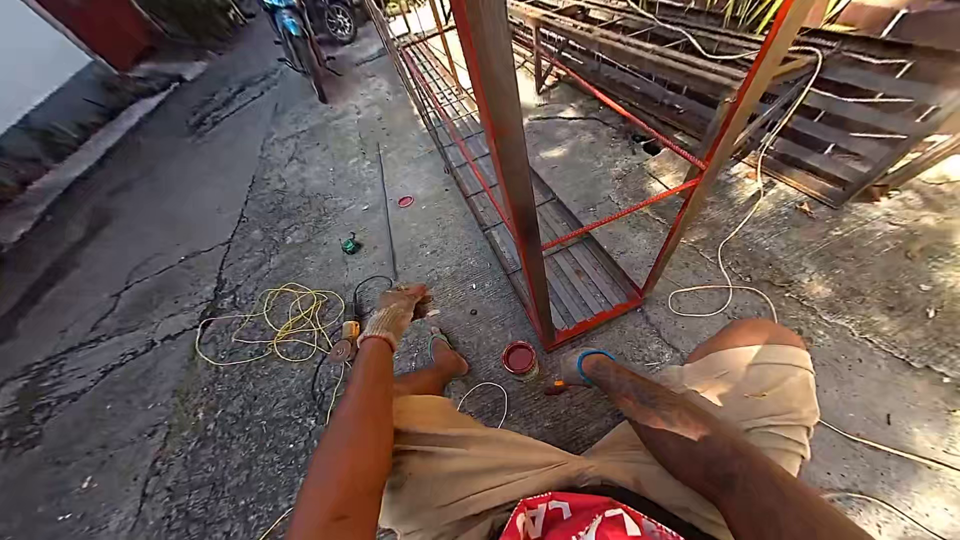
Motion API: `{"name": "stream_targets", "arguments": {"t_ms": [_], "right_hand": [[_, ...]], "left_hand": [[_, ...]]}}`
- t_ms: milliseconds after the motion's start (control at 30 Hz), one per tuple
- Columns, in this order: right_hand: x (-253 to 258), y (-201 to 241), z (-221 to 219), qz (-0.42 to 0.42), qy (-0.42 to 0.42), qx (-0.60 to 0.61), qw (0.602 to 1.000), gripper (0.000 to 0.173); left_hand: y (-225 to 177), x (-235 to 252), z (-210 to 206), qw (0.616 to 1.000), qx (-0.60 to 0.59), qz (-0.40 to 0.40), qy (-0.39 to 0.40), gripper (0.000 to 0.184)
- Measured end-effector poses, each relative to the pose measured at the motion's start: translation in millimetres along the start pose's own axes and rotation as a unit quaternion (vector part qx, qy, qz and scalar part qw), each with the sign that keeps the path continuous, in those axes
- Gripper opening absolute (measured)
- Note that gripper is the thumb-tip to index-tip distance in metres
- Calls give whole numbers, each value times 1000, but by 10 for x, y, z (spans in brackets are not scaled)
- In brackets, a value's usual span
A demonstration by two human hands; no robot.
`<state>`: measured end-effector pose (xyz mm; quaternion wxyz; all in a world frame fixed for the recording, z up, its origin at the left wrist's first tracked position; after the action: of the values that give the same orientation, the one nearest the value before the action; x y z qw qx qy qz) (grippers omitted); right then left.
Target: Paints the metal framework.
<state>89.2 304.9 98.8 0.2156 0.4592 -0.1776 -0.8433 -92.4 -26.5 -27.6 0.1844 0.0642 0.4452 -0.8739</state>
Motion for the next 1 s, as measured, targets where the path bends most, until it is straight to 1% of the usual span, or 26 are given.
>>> {"name": "stream_targets", "arguments": {"t_ms": [33,67,100,133,167,233,267,333,400,500,567,600,667,733,800,833,933,1000], "right_hand": [[529,-409,-106,-32,12,-55,998,42],[984,-723,-197,-50,32,-92,994,41],[1440,-965,-278,-43,46,-121,991,40],[1876,-1137,-370,-31,38,-130,990,38],[2078,-1213,-468,-69,34,-127,989,37],[2075,-1237,-482,-111,-18,-98,989,37],[2046,-1266,-435,-115,-47,-81,989,38],[2020,-1284,-372,-111,-75,-53,990,38],[2071,-1289,-344,-108,-104,-25,988,39],[2284,-1425,-426,-97,-143,-22,985,37],[2406,-1532,-467,-76,-166,-33,983,33],[2461,-1547,-494,-66,-173,-36,982,33],[2530,-1557,-582,-58,-180,-37,981,35],[2611,-1573,-581,-60,-190,-36,979,36],[2737,-1553,-534,-61,-203,-43,976,35],[2827,-1542,-540,-67,-204,-56,975,34],[3170,-1442,-614,-80,-191,-134,969,33],[3360,-1379,-692,-94,-167,-173,966,32]], "left_hand": [[8,-28,-30,1000,8,-1,-3,41],[-13,-93,-47,1000,20,0,-5,41],[-41,-184,-33,999,39,7,-11,40],[-108,-311,17,998,62,11,-15,40],[-191,-421,88,997,80,11,-18,40],[-480,-477,194,994,111,-7,-14,39],[-693,-486,206,993,120,-24,-2,39],[-1027,-534,207,989,139,-38,24,38],[-1216,-597,138,981,180,-28,58,36],[-1304,-592,-59,962,253,-39,95,40],[-1265,-491,-128,966,242,-39,83,41],[-1172,-389,-124,971,225,-41,74,41],[-812,-128,-141,978,195,-37,63,39],[-429,138,-173,985,159,-25,60,38],[-212,326,-169,987,138,-24,79,40],[-178,365,-144,989,121,-32,85,39],[-210,386,22,996,50,-51,51,30],[-200,464,51,996,36,-63,47,27]]}}
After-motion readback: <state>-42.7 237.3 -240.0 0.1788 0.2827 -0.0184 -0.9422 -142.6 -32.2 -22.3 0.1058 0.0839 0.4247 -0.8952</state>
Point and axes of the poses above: each hand's wrist, its own x-axis towards the middle knuckle, its own z-axis out of the back of the hand, y = z × x, the point moved 10 cm from there along x, towards the middle knuckle, and after that the axes turned 4 degrees about x, right-handed, at the moved point
